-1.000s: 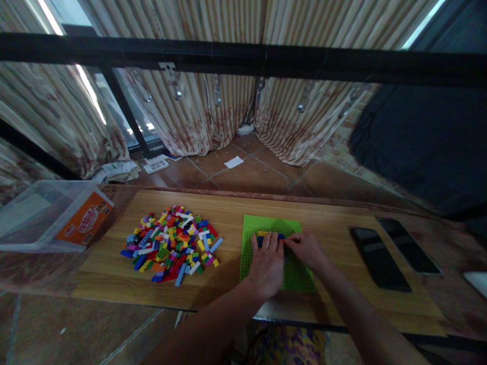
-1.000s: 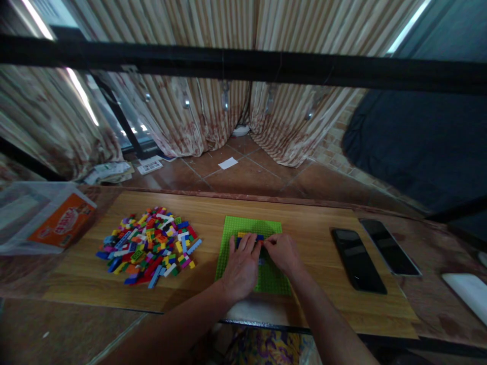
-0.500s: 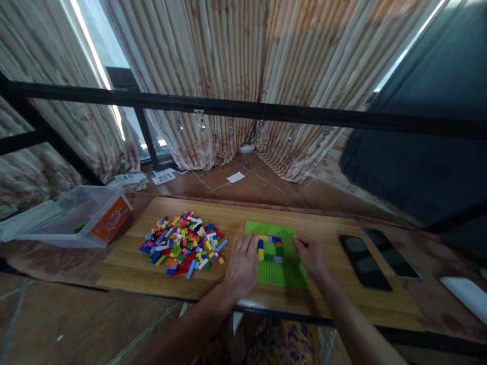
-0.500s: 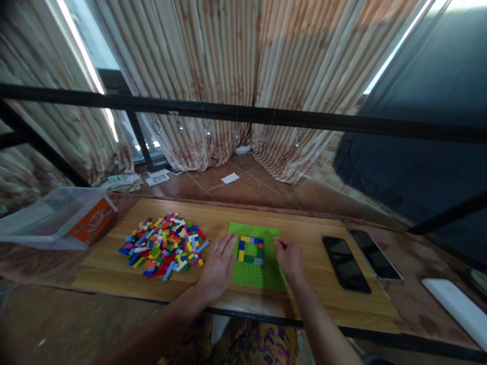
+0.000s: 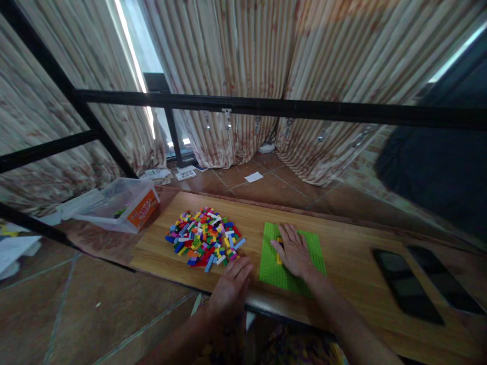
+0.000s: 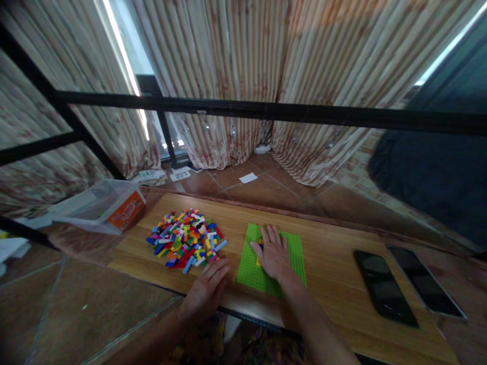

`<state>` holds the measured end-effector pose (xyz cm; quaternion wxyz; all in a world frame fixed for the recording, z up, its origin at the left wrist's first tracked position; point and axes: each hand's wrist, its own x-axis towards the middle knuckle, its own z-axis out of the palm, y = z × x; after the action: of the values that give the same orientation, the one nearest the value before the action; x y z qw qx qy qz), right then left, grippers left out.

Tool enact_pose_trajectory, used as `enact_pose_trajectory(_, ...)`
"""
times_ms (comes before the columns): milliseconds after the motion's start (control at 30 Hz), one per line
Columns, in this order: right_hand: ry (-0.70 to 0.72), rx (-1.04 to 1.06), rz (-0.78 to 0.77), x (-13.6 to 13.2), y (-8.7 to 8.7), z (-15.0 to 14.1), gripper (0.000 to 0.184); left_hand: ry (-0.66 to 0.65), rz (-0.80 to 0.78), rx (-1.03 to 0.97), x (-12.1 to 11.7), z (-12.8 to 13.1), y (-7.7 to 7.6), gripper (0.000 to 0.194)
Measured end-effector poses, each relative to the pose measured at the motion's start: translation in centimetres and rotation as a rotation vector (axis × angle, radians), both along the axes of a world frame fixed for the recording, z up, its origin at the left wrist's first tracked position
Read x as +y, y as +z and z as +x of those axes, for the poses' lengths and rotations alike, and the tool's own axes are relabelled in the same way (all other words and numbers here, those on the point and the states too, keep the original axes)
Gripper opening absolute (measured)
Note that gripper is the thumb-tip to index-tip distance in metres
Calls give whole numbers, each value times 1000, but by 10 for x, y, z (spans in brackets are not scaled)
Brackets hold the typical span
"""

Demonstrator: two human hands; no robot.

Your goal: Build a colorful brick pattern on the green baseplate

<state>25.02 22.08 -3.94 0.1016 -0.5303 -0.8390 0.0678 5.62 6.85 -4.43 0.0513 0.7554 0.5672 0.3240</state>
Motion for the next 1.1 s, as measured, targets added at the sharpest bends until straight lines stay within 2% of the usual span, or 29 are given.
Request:
enact_pose_trajectory(100, 27, -66, 27, 1, -11, 0, 72, 6, -22, -6, -7, -6, 2, 34)
enact_pose_trajectory(300, 35, -59, 92, 4, -25, 6, 75, 24, -33, -73, -21, -16, 2, 35)
enact_pose_trajectory(533, 37, -13, 152, 4, -33, 8, 73, 40, 21, -142, -23, -39, 17, 36)
enact_pose_trajectory(667, 52, 13, 165, 5, -33, 11, 68, 120, 55, -147, -27, -57, 22, 38)
enact_pose_trajectory(800, 59, 95, 109, 6, -30, 12, 66, 241, 134, -152, -30, -79, 18, 35)
enact_pose_trajectory(900, 26, 328, -24, 9, -19, 15, 64, 388, 135, -153, -28, -103, 14, 30)
enact_pose_trajectory(1000, -177, 651, -106, 13, 0, 24, 64, 589, 100, -170, -21, -134, 10, 31)
enact_pose_trajectory(1100, -335, 781, -27, 11, 15, 40, 66, 786, 40, -199, -9, -169, 6, 36)
